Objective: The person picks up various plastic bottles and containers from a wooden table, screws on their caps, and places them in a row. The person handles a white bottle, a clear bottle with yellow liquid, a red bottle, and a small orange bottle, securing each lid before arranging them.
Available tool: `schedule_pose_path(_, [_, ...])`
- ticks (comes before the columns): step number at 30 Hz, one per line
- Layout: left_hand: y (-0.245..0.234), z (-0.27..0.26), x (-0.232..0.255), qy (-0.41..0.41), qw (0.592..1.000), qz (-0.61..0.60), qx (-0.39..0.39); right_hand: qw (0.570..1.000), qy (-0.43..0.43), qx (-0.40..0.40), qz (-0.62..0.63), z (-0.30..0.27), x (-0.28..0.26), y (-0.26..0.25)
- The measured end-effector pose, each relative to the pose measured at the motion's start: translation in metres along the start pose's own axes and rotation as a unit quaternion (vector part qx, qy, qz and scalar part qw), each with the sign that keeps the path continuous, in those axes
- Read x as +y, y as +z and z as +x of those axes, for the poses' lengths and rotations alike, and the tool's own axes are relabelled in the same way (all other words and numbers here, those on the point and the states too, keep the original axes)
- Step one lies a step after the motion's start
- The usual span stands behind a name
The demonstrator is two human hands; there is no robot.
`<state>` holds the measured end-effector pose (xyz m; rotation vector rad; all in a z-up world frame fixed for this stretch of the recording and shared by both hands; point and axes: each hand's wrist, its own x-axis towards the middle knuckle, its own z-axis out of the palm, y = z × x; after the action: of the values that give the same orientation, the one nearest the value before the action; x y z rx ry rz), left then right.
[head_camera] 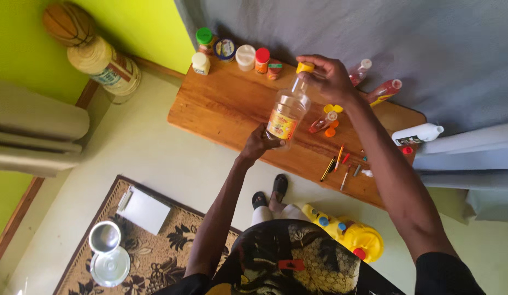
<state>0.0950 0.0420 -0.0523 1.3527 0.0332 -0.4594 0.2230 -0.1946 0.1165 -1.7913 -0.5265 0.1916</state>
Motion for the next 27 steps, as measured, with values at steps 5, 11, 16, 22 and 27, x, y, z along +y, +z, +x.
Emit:
schedule_pose_path(5, [-0.005,0.044,-0.029,0.05,0.998,0.029,0.02,0.986,0.007,0.01,-0.168,0.011,-0.01,-0.009])
schedule_pose_path(11, [-0.035,0.1,-0.04,0.139,0.977,0.153,0.057,0.975,0.002,0.013,-0.222,0.04,-0.019,-0.016])
schedule_pose_path(16, [-0.064,0.146,-0.043,0.132,0.965,0.196,0.118,0.959,-0.042,0.057,-0.276,0.06,0.001,-0.031])
schedule_pose_path(22, [-0.073,0.149,-0.08,0.085,0.956,0.223,0.169,0.939,-0.067,0.085,-0.326,0.067,0.045,-0.049])
schedule_pose_path(27, [-0.069,0.096,-0.116,-0.007,0.944,0.269,0.19,0.922,-0.087,0.112,-0.361,0.06,0.087,-0.049])
